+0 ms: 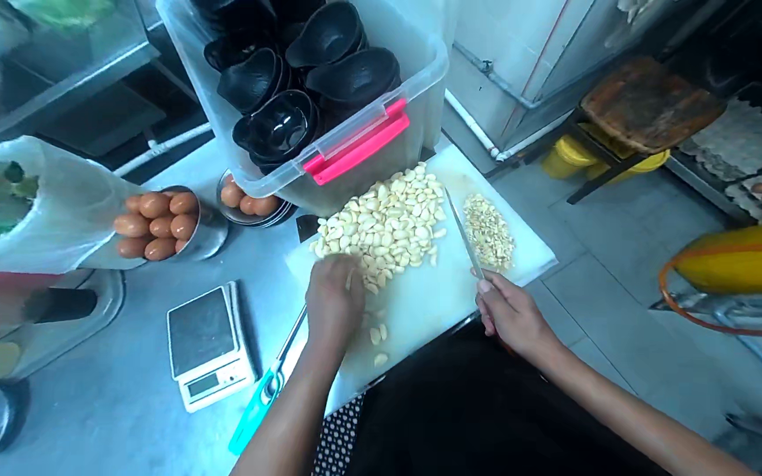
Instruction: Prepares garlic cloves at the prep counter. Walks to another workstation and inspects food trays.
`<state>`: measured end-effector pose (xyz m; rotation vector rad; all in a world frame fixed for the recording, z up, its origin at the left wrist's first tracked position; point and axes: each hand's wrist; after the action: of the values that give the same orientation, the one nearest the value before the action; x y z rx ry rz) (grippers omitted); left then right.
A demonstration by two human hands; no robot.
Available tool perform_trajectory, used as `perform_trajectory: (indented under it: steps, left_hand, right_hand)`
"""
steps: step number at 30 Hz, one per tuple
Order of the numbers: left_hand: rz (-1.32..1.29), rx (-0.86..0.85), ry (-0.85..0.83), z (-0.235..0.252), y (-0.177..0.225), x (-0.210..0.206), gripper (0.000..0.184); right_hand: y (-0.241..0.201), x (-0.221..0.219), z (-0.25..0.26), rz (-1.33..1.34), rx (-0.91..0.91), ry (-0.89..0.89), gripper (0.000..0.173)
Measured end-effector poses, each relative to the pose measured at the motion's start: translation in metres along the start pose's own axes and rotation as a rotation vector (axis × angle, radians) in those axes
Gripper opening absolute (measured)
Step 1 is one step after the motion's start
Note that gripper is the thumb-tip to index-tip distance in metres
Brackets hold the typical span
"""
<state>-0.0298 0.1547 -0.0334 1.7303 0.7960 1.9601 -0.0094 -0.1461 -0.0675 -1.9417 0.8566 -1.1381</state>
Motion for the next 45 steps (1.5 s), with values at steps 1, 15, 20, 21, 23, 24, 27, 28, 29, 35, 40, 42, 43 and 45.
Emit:
perform_trajectory:
  steps: [1, 15, 20, 21, 23, 24, 27, 28, 29, 35, 40, 42, 43, 45]
  left_hand:
    - [0.046, 0.023, -0.079, -0.01, -0.004, 0.002, 0.021]
    - [-0.391, 0.212, -0.291, -0.014, -0.005, -0.017, 0.024]
    - [-1.136, 0.484, -0.086, 0.004, 0.035, -0.037, 0.018]
    - [-1.276, 0.557, -0.056, 0.008, 0.046, -0.041, 0.013]
    - [-1.45, 0.666, -0.051, 0.013, 0.064, -0.046, 0.01]
    - [-1.485, 0.691, -0.068, 0.015, 0.07, -0.049, 0.01]
    - [-1.524, 0.72, -0.122, 0.013, 0.08, -0.059, 0.008]
    - [-1.526, 0.723, -0.13, 0.012, 0.081, -0.061, 0.007]
    - [-1.52, 0.715, -0.143, 0.012, 0.08, -0.062, 0.006]
    - [-1.478, 0.619, -0.247, 0.008, 0.078, -0.062, 0.018]
    - [-1.489, 0.629, -0.25, 0.006, 0.077, -0.059, 0.015]
    - [-1.486, 0.647, -0.252, 0.005, 0.077, -0.06, 0.013]
    - [-1.477, 0.66, -0.261, 0.005, 0.077, -0.06, 0.012]
    - [-1.447, 0.685, -0.29, 0.003, 0.077, -0.06, 0.014]
  right_hand:
    - [0.0, -0.002, 0.001, -0.022, 0.003, 0.01, 0.044]
    - [-0.007, -0.008, 0.004, -0.255, 0.224, -0.08, 0.053]
    - [-0.011, -0.007, 0.004, -0.17, 0.411, -0.084, 0.056]
    - [-0.013, -0.007, 0.004, -0.157, 0.456, -0.067, 0.055]
    - [-0.018, -0.007, 0.004, -0.161, 0.522, -0.033, 0.054]
    - [-0.021, -0.006, 0.005, -0.168, 0.546, -0.018, 0.053]
    - [-0.024, -0.006, 0.006, -0.164, 0.558, 0.01, 0.054]
    - [-0.024, -0.006, 0.006, -0.16, 0.546, 0.018, 0.054]
    - [-0.023, -0.006, 0.006, -0.158, 0.53, 0.023, 0.054]
    - [-0.019, -0.007, 0.007, -0.146, 0.514, 0.012, 0.053]
    - [-0.018, -0.01, 0.01, -0.127, 0.533, 0.015, 0.05]
    - [-0.017, -0.011, 0.012, -0.117, 0.523, 0.016, 0.047]
    - [-0.017, -0.011, 0.013, -0.104, 0.502, 0.011, 0.045]
    - [-0.016, -0.012, 0.015, -0.047, 0.413, -0.009, 0.042]
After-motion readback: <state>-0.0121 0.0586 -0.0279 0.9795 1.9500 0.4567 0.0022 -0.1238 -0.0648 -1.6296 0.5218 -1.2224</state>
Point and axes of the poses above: each hand's wrist, its own z-axis towards the middle knuckle, its own x-axis out of the back of the hand, y = z × x, and after that the axes turned 14 degrees about -z, right-handed
